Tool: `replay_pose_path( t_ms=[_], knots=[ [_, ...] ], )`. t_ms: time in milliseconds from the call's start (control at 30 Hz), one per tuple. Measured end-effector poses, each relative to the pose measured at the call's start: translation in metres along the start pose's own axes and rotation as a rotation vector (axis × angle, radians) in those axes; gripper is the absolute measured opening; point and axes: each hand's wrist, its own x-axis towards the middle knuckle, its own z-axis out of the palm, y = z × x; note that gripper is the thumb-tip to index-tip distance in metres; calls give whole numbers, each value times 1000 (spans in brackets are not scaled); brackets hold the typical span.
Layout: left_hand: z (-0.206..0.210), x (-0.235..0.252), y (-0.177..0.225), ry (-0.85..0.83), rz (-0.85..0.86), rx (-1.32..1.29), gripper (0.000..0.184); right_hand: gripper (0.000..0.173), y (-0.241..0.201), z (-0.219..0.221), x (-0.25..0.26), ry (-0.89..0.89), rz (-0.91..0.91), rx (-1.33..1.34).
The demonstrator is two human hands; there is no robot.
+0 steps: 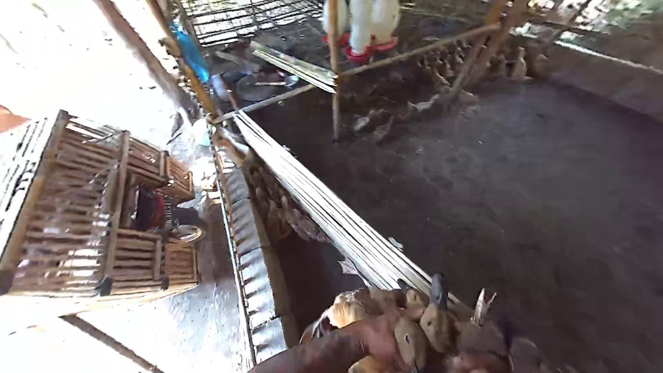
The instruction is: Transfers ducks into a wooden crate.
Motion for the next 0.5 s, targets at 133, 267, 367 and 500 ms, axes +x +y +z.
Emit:
replay_pose_path(
  t_ms=[133, 267, 367, 500],
  knots=[
    [-46, -30, 20, 298, 97, 79, 93, 29, 32, 58, 65, -113, -15, 3],
    [-70, -56, 29, 735, 283, 138, 86, 22, 62, 103, 114, -276, 92, 6],
    [-86, -79, 31, 1085, 327, 196, 87, 53, 91, 110, 149, -494, 221, 47],
    [-92, -102, 52, 1530, 168, 258, 62, 53, 119, 125, 203, -527, 421, 163]
  ],
)
